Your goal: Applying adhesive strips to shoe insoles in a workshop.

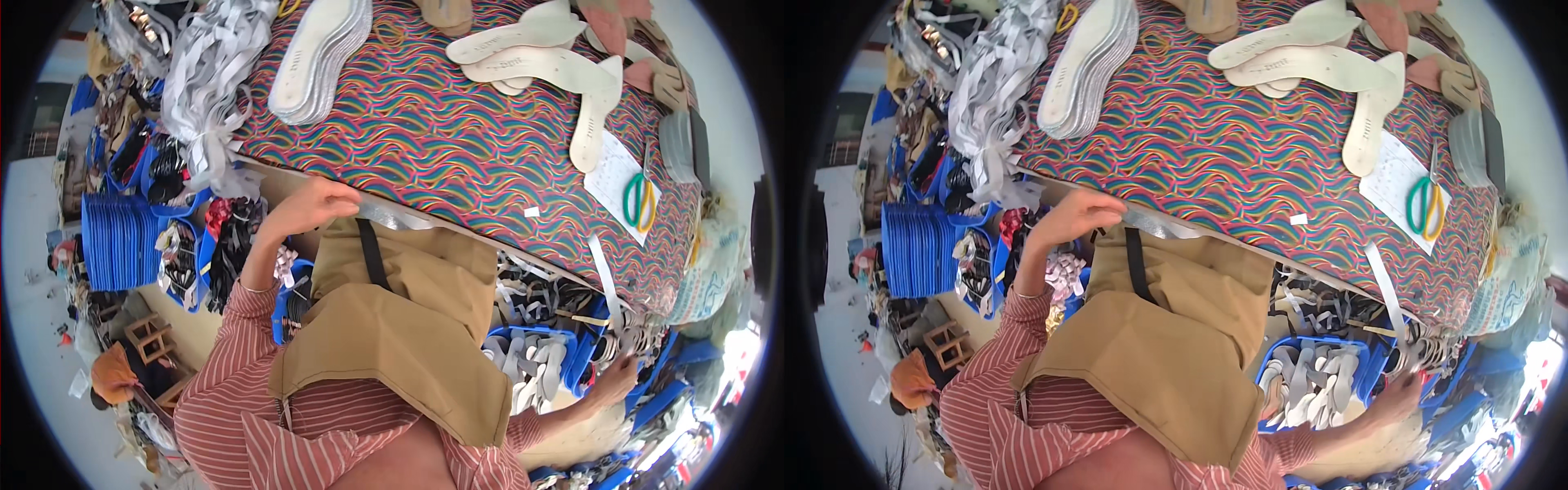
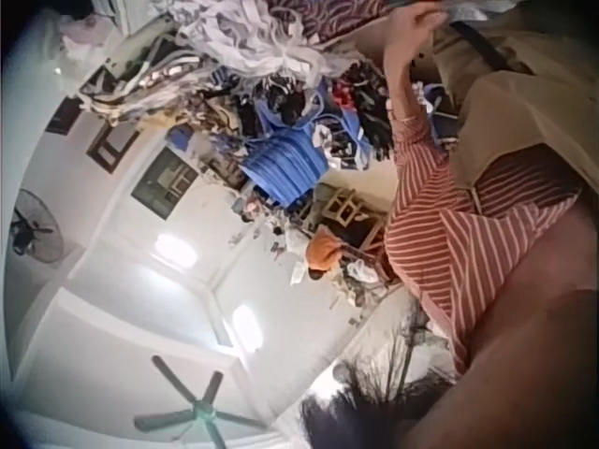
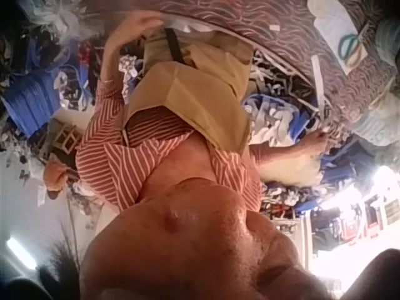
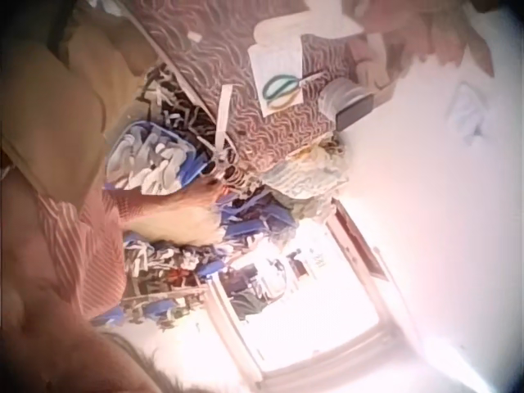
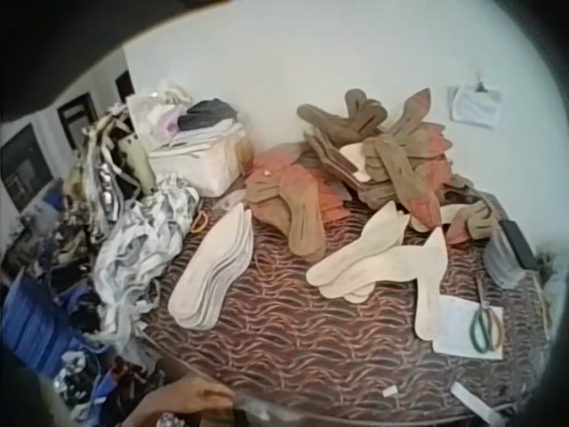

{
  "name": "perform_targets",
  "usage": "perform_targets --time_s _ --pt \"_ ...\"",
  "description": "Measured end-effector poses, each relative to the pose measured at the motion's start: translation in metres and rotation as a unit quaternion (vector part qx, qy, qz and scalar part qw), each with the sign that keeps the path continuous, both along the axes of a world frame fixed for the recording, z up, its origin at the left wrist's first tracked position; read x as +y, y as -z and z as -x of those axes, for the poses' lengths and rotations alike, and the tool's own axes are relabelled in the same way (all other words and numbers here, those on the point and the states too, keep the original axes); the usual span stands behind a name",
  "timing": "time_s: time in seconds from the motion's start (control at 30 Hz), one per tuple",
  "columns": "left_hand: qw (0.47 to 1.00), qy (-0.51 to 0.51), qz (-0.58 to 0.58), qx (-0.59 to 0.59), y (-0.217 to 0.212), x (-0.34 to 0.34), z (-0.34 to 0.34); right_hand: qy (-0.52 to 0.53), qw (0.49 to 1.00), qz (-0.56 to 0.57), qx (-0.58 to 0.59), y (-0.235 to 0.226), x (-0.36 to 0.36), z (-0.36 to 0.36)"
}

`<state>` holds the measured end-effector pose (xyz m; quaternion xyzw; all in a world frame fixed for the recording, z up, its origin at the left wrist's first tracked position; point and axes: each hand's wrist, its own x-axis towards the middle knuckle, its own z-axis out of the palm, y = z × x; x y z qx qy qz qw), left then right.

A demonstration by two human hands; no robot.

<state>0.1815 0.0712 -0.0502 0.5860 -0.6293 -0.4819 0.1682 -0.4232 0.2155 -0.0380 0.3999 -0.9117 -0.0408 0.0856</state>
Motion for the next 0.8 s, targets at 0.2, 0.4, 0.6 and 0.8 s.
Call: perform_targets --time_s 0.2,0.4,0.6,0.8 --pt "0.961 -0.172 -0.191 -0.099 0.083 0.032 -0.028 -0.193 0.957 0.135 -0.168 0.058 -0.002 -0.088" --pt "0.903 -0.357 -0.225 0.083 0.155 0.055 -0.023 -0.436 0.767 0.035 -0.469 0.06 -0.091 -0.277" --pt "0.778 -0.496 -0.14 0.359 0.116 0.065 -0.029 -0.591 0.686 -0.001 -0.425 0.09 -0.124 -0.345" --pt "0.55 -0.582 -0.031 0.598 0.064 0.079 -0.041 -0.628 0.665 -0.003 -0.403 0.079 -0.132 -0.373"
